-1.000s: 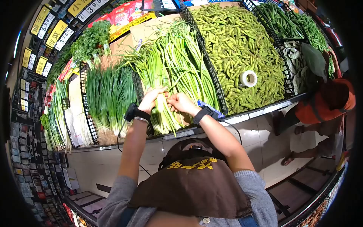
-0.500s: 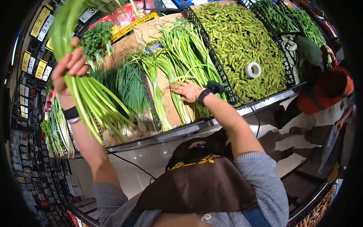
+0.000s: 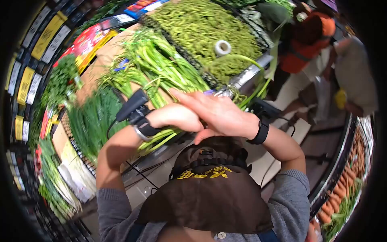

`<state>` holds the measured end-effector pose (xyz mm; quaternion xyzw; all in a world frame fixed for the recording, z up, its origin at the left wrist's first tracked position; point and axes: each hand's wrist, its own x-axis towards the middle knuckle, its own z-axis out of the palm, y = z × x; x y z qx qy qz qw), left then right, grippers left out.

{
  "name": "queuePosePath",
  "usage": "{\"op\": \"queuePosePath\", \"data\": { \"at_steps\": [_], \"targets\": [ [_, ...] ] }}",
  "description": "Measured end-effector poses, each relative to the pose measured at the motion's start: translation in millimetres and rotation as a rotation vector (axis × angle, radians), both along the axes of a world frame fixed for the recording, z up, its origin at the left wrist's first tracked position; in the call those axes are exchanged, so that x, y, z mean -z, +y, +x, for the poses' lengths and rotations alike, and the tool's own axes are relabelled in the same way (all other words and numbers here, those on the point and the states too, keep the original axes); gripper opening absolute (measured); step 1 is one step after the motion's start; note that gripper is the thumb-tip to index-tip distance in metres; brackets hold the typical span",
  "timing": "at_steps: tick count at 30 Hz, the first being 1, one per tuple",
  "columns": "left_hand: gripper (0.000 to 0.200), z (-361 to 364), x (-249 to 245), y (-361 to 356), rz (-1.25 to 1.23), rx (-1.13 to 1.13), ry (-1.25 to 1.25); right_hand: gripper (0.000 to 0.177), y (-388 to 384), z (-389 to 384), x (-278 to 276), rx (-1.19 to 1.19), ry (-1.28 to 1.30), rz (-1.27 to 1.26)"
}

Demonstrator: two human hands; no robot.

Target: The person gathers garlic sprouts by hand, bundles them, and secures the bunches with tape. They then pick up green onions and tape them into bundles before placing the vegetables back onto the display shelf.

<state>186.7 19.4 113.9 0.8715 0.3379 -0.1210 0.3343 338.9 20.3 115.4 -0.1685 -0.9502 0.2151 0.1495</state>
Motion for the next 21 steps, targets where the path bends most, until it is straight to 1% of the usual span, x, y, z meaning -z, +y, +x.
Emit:
{"op": "queuePosePath", "data": {
  "at_steps": [1, 2, 3, 4, 5, 6, 7, 8, 9, 10, 11, 13, 15, 16, 17, 18, 19, 21],
  "targets": [
    [0.044, 7.7, 27.2, -1.2, -0.053, -0.059, -0.138, 0.117, -7.0, 15.8, 30.2, 0.038, 0.14, -0.081],
    [0.039, 17.6, 43.4, -0.5, -0.143, -0.071, -0.068, 0.12, -17.8, 33.6, 49.3, 0.188, -0.034, -0.312],
    [0.035, 26.5, 55.3, -1.4, -0.233, -0.085, 0.009, 0.117, -29.2, 48.1, 71.5, 0.3, -0.065, -0.363],
    [0.036, 33.3, 66.4, -2.2, -0.137, -0.016, 0.018, 0.099, -40.1, 60.3, 95.3, 0.396, -0.049, -0.454],
    [0.038, 41.3, 73.4, -2.8, -0.039, 0.04, 0.016, 0.071, -47.2, 67.6, 121.7, 0.323, 0.081, -0.434],
    [0.04, 45.7, 68.1, -1.3, 0.079, 0.042, 0.065, 0.037, -53.8, 72.0, 124.5, 0.385, -0.013, -0.813],
    [0.04, 44.7, 81.9, 6.3, 0.322, 0.024, 0.025, 0.016, -60.0, 73.9, 129.2, 0.463, 0.143, -1.162],
    [0.046, 50.2, 54.8, 13.8, 0.502, 0.105, 0.334, 0.015, -59.6, 87.0, 146.4, 0.518, 0.221, -1.279],
    [0.052, 36.9, 69.5, 24.0, 1.205, -0.006, 0.156, 0.015, -56.8, 104.3, 164.3, 0.572, 0.303, -1.391],
    [0.041, 27.7, 65.2, 38.0, 1.259, -0.124, -0.146, 0.015, -54.4, 118.8, 170.1, 0.634, 0.375, -1.43],
    [0.042, 22.2, 43.4, 36.1, 1.232, -0.193, -0.304, 0.015, -52.6, 132.6, 174.1, 0.632, 0.363, -1.423],
    [0.046, 19.2, 16.4, 20.6, 0.688, -0.525, -0.469, 0.008, -54.0, 155.9, 178.2, 0.8, 0.427, -1.412],
    [0.048, 29.6, 22.2, -1.9, 0.111, -0.61, -0.253, 0.008, -56.7, 166.6, 160.7, 0.797, 0.43, -1.411],
    [0.051, 41.6, 44.4, -10.3, -0.116, -0.57, -0.189, 0.009, -58.3, 168.0, 153.7, 0.802, 0.452, -1.399],
    [0.053, 57.3, 84.6, -18.7, -0.343, -0.527, -0.124, 0.009, -60.9, 168.8, 146.4, 0.802, 0.471, -1.389],
    [0.062, 77.5, 149.3, -34.0, -0.521, -0.531, -0.457, 0.01, -65.1, 169.5, 139.0, 0.784, 0.44, -1.361],
    [0.07, 97.4, 201.2, -43.6, -0.693, -0.526, -0.798, 0.012, -68.2, 174.3, 142.5, 0.717, 0.402, -1.372],
    [0.077, 138.4, 217.1, -29.5, -1.427, -0.578, -1.594, 0.013, -79.8, 176.9, 152.3, 0.701, 0.313, -1.459]
  ]
}}
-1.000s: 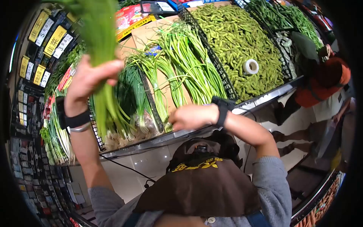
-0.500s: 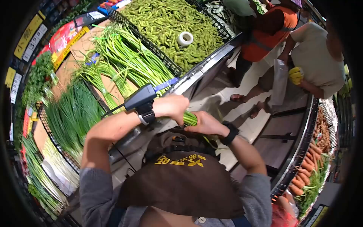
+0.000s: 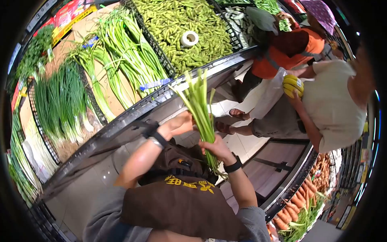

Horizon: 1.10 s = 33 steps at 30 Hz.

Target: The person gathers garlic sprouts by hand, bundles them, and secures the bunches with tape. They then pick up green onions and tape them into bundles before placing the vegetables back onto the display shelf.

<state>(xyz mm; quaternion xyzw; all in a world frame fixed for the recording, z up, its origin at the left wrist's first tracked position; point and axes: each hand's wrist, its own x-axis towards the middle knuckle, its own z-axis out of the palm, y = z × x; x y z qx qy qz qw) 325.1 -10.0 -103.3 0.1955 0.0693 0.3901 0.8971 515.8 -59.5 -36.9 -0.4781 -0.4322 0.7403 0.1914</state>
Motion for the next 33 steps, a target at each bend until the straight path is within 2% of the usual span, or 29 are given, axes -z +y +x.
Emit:
{"op": "queuePosePath", "data": {
  "at_steps": [2, 4, 6, 7, 8, 10, 12, 14, 15, 18, 19, 20, 22, 24, 25, 26, 29, 30, 32, 33],
  "targets": [
    [0.073, 24.7, -8.2, -4.9, -0.103, -0.293, -0.069, 0.017, -10.1, 6.9, 18.2, -0.05, 0.028, -0.093],
    [0.065, 36.2, 3.8, -9.4, -0.205, -0.364, -0.002, 0.016, -17.1, 15.9, 28.5, -0.118, 0.008, -0.181],
    [0.043, 46.2, 16.5, -24.8, -0.293, -0.365, 0.146, 0.015, -33.1, 26.3, 36.5, -0.209, 0.056, -0.27],
    [0.031, 52.4, 19.9, -26.9, -0.367, -0.459, 0.301, 0.02, -32.4, 30.1, 40.5, -0.274, 0.091, -0.288],
    [0.031, 60.6, 22.9, -30.0, -0.374, -0.468, 0.304, 0.02, -30.0, 34.8, 42.0, -0.283, 0.094, -0.294],
    [0.025, 78.6, 28.6, -37.1, -0.437, -0.708, 0.594, 0.027, -23.4, 41.1, 41.5, -0.265, 0.291, -0.499],
    [0.022, 84.6, 41.8, -45.8, -0.505, -0.729, 0.595, 0.031, -21.3, 47.4, 60.9, -0.267, 0.282, -0.503],
    [0.027, 74.4, 52.6, -57.5, -0.478, -0.55, 0.067, 0.027, -24.5, 51.2, 90.2, -0.252, 0.341, -0.575],
    [0.03, 66.4, 56.6, -63.6, -0.395, -0.46, -0.014, 0.027, -30.0, 55.4, 98.3, -0.281, 0.366, -0.557],
    [0.033, 56.4, 69.9, -74.7, -0.28, -0.406, -0.03, 0.028, -31.7, 57.9, 115.6, -0.376, 0.48, -0.673],
    [0.04, 58.7, 69.9, -79.8, -0.334, -0.472, 0.132, 0.035, -32.5, 58.0, 118.8, -0.423, 0.528, -0.678],
    [0.04, 61.2, 73.5, -83.1, -0.342, -0.47, 0.132, 0.035, -34.7, 58.2, 120.2, -0.42, 0.528, -0.685],
    [0.048, 64.2, 81.1, -84.8, -0.464, -0.604, 0.334, 0.04, -36.0, 54.6, 120.1, -0.425, 0.493, -0.649],
    [0.045, 72.1, 85.7, -84.9, -0.537, -0.685, 0.366, 0.044, -39.4, 53.0, 123.3, -0.411, 0.443, -0.663],
    [0.042, 75.8, 96.2, -90.7, -0.655, -0.691, 0.421, 0.047, -40.1, 52.2, 127.2, -0.405, 0.393, -0.673],
    [0.039, 77.9, 109.6, -96.1, -0.774, -0.699, 0.475, 0.049, -46.7, 56.0, 140.7, -0.436, 0.324, -0.64],
    [0.033, 72.4, 168.1, -102.2, -0.873, -0.724, 0.531, 0.047, -48.2, 52.6, 198.4, -0.523, 0.263, -0.588],
    [0.027, 52.0, 198.9, -91.4, -0.814, -0.745, 0.614, 0.045, -35.7, 37.6, 211.7, -0.532, 0.231, -0.565],
    [0.019, -3.4, 249.7, -50.2, -0.754, -0.867, 0.411, 0.038, -3.5, -3.9, 238.9, -0.495, 0.168, -0.572],
    [0.017, -30.2, 248.5, -22.8, -0.805, -0.888, 0.492, 0.033, 24.0, -33.6, 250.9, -0.5, 0.188, -0.588]
  ]
}}
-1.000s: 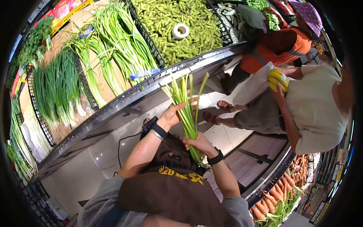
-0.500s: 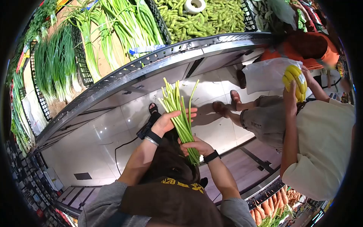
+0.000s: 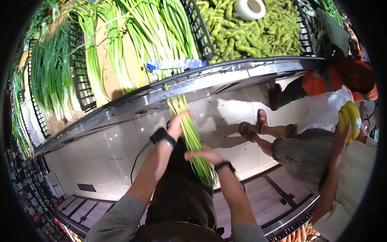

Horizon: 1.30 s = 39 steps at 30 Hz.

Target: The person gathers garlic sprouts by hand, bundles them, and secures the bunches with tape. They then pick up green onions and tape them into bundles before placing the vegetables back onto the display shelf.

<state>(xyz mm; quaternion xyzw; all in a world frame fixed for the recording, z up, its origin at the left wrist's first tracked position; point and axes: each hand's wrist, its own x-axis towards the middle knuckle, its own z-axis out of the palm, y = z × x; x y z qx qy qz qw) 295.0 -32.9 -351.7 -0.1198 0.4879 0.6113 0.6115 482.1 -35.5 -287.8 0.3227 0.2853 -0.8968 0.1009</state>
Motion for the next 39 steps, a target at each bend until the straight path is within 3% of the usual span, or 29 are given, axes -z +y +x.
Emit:
{"op": "queuePosePath", "data": {
  "at_steps": [2, 4, 5, 7, 9, 11, 12, 13, 15, 17, 18, 20, 21, 22, 23, 25, 26, 27, 30, 32, 33, 35, 36, 37, 39],
  "targets": [
    [0.015, -6.8, 0.2, 8.0, -0.102, -0.018, 0.034, 0.033, 15.0, -28.0, 13.8, 0.065, -0.071, -0.054],
    [0.015, 0.5, 1.9, -10.8, -0.05, 0.059, 0.065, 0.035, -8.5, -21.3, 33.6, 0.136, -0.057, -0.036],
    [0.019, 8.3, 2.8, -28.9, -0.103, 0.162, -0.12, 0.035, -32.0, -0.6, 35.1, 0.178, -0.052, -0.018],
    [0.021, 22.3, -18.0, -37.9, -0.2, 0.289, -0.071, 0.051, -47.6, 14.3, 10.0, 0.138, -0.013, -0.062],
    [0.021, 22.1, -20.1, -31.8, -0.205, 0.279, -0.124, 0.062, -36.1, 13.6, 9.4, 0.115, 0.089, -0.166],
    [0.022, 7.1, -38.9, -11.6, -0.033, 0.149, -0.303, 0.08, -6.5, -6.1, 7.4, 0.266, 0.323, -0.375],
    [0.024, 2.0, -49.2, -8.9, 0.007, 0.111, -0.432, 0.092, -0.6, -3.5, 17.0, 0.383, 0.412, -0.291],
    [0.026, -3.2, -61.8, -11.3, 0.2, 0.169, -0.462, 0.1, 15.3, -7.4, 19.4, 0.471, 0.392, -0.122],
    [0.025, -10.5, -89.7, -14.1, 0.327, 0.385, -0.414, 0.098, 45.9, -15.1, 6.6, 0.464, 0.56, -0.32],
    [0.024, -1.6, -92.1, -22.1, 0.328, 0.495, -0.075, 0.091, 34.3, -16.6, -3.3, 0.087, 0.11, 0.14],
    [0.025, 3.4, -95.7, -23.7, 0.293, 0.424, -0.091, 0.075, 27.1, -19.7, -16.7, 0.148, 0.214, 0.32],
    [0.026, 7.9, -96.6, -16.5, 0.272, 0.353, -0.105, 0.056, 12.3, -21.2, -26.2, 0.061, -0.089, 0.405],
    [0.026, 9.5, -88.9, -11.9, 0.189, 0.189, -0.173, 0.049, -1.9, -17.3, -12.8, 0.066, -0.222, 0.42],
    [0.026, 13.8, -79.8, -9.9, 0.101, 0.019, -0.241, 0.041, -10.8, -18.6, -6.2, 0.25, -0.217, 0.589],
    [0.027, 21.3, -68.1, -8.3, 0.034, -0.045, -0.208, 0.041, -18.4, -19.6, -3.8, 0.248, -0.216, 0.585],
    [0.032, 36.4, -52.0, -14.2, -0.209, 0.011, 0.193, 0.041, -32.0, -26.6, -1.7, 0.065, -0.596, 1.212],
    [0.034, 41.6, -55.2, -17.9, -0.13, -0.024, 0.167, 0.045, -32.3, -36.5, -13.5, -0.002, -0.686, 1.167],
    [0.029, 45.5, -51.1, -22.2, -0.203, 0.014, 0.061, 0.045, -34.4, -40.3, -15.6, -0.123, -0.763, 1.103],
    [0.026, 25.5, -40.0, -24.3, -0.209, 0.115, 0.085, 0.044, -34.1, -53.4, -12.4, -0.226, -0.818, 1.053],
    [0.019, -3.8, -5.8, -10.8, -0.071, 0.123, 0.081, 0.039, -22.6, -65.5, 19.6, 0.346, -0.167, 0.943],
    [0.022, -17.5, -16.6, 10.3, -0.125, 0.066, -0.11, 0.039, 0.3, -80.7, 16.0, 0.358, -0.144, 0.603],
    [0.023, -23.1, -22.9, 1.6, -0.16, 0.112, -0.281, 0.039, 19.0, -86.7, -1.6, 0.354, -0.123, 0.188],
    [0.023, -22.3, -27.5, -6.3, -0.151, 0.117, -0.271, 0.04, 9.2, -78.9, 0.1, 0.29, -0.113, 0.15],
    [0.026, -15.9, -31.8, -21.4, -0.103, 0.223, -0.11, 0.04, -10.0, -65.9, 3.4, 0.218, -0.104, 0.112],
    [0.027, -12.1, -44.0, -32.0, -0.064, 0.302, 0.05, 0.038, -37.0, -55.0, 7.8, 0.28, -0.165, 0.151]
  ]
}}
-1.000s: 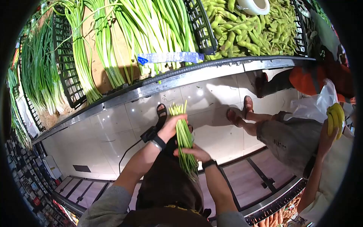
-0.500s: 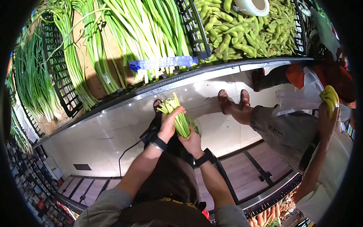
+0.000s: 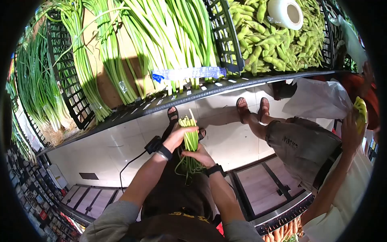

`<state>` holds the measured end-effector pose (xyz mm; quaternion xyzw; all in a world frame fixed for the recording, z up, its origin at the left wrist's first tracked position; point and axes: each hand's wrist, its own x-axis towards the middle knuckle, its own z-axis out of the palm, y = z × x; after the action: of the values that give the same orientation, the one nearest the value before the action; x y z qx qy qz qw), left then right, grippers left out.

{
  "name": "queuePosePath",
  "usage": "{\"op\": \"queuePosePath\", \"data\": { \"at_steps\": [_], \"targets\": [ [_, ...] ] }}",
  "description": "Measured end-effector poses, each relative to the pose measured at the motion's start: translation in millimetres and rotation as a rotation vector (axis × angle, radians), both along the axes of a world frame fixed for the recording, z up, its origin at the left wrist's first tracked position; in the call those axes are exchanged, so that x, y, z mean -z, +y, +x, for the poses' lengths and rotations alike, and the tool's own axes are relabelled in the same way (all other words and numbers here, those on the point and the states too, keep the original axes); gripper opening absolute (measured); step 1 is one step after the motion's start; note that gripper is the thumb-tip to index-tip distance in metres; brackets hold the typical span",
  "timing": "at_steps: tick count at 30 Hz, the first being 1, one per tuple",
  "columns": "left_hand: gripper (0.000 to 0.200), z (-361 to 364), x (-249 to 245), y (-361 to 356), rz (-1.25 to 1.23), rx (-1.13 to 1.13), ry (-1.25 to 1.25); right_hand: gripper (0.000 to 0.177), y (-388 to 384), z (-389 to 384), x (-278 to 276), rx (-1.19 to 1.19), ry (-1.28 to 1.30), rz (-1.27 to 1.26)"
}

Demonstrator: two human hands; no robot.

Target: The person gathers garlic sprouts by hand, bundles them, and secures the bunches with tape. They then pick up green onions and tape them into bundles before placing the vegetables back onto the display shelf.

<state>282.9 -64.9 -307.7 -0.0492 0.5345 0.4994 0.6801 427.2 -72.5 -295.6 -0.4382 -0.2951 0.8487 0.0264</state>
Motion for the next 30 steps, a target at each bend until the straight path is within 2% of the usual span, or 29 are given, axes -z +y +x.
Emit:
{"op": "queuePosePath", "data": {
  "at_steps": [2, 3, 4, 6, 7, 8, 9, 10, 11, 12, 13, 14, 15, 16, 17, 18, 20, 22, 23, 24, 27, 29, 30],
  "targets": [
    [0.025, -13.5, 14.6, 17.6, 0.106, -0.108, -0.037, 0.032, 20.7, -17.6, 11.4, -0.015, -0.045, 0.1],
    [0.023, -31.8, -2.5, 38.7, 0.11, -0.118, -0.007, 0.027, 44.0, -44.9, -6.0, 0.016, -0.013, 0.221],
    [0.024, -35.8, -7.8, 50.6, -0.07, -0.143, -0.106, 0.023, 47.8, -59.7, 2.6, 0.075, -0.045, 0.304],
    [0.033, -33.3, -6.4, 41.2, 0.025, -0.036, -0.017, 0.021, 30.0, -53.8, 16.1, 0.124, -0.048, 0.285],
    [0.049, -30.1, -0.2, 25.1, 0.104, 0.016, -0.11, 0.021, 21.6, -49.8, 16.9, 0.127, -0.051, 0.281],
    [0.062, -27.5, -2.9, 7.2, 0.165, 0.098, -0.15, 0.027, 9.4, -41.8, 13.4, 0.115, -0.162, 0.464],
    [0.065, -18.5, -8.4, -13.6, 0.28, 0.186, -0.103, 0.032, -4.0, -32.8, 8.9, 0.1, -0.276, 0.646],
    [0.068, -11.4, -14.0, -27.8, 0.406, 0.277, -0.049, 0.032, -10.6, -29.2, 3.8, 0.105, -0.285, 0.64],
    [0.07, -5.2, -27.2, -31.4, 0.538, 0.348, 0.137, 0.04, -14.3, -27.5, -2.4, 0.144, -0.237, 0.695],
    [0.066, -0.9, -39.1, -33.2, 0.558, 0.407, 0.399, 0.048, -19.6, -25.4, -9.4, 0.181, -0.19, 0.747],
    [0.062, -1.2, -52.6, -28.2, 0.502, 0.475, 0.479, 0.061, -4.9, -35.1, -57.8, -0.069, -0.321, 0.788],
    [0.059, -1.3, -61.5, -23.5, 0.448, 0.539, 0.563, 0.061, -4.5, -33.3, -73.7, -0.068, -0.321, 0.793],
    [0.044, 1.9, -67.0, -23.2, 0.43, 0.413, 0.471, 0.065, -5.8, -28.6, -85.7, -0.092, -0.27, 0.853],
    [0.044, 1.0, -76.3, -22.6, 0.439, 0.41, 0.479, 0.07, -2.6, -24.2, -100.7, -0.118, -0.217, 0.915],
    [0.035, -1.4, -89.1, -21.6, 0.409, 0.203, 0.237, 0.078, 15.6, -15.1, -131.3, -0.296, -0.149, 0.847],
    [0.027, -3.8, -99.1, -21.6, 0.376, -0.001, -0.007, 0.07, 28.0, 2.9, -148.0, -0.573, -0.214, 1.115],
    [0.022, -15.0, -107.1, -24.2, 0.311, 0.004, -0.057, 0.04, 61.2, 24.8, -173.3, -0.638, -0.39, 0.914],
    [0.023, -15.7, -123.3, -20.8, 0.387, 0.155, 0.06, 0.016, 81.8, 12.2, -202.3, -0.123, -0.254, 1.136],
    [0.023, -12.5, -131.7, -19.0, 0.403, 0.161, 0.07, 0.012, 88.0, -1.0, -224.1, -0.047, -0.252, 1.051],
    [0.025, -7.4, -140.5, -16.4, 0.418, 0.2, 0.116, 0.014, 92.2, -9.8, -228.7, -0.026, -0.184, 1.153],
    [0.03, 7.1, -172.4, -10.3, 0.461, 0.235, 0.17, 0.011, 96.4, -23.0, -243.9, -0.089, -0.116, 1.178],
    [0.031, 6.8, -188.1, -10.4, 0.487, 0.223, 0.181, 0.012, 99.4, -15.9, -237.5, 0.087, 0.083, 0.918],
    [0.033, 1.3, -191.5, -10.9, 0.487, 0.279, 0.132, 0.012, 101.5, -7.4, -244.3, 0.116, 0.076, 0.909]
  ]
}}
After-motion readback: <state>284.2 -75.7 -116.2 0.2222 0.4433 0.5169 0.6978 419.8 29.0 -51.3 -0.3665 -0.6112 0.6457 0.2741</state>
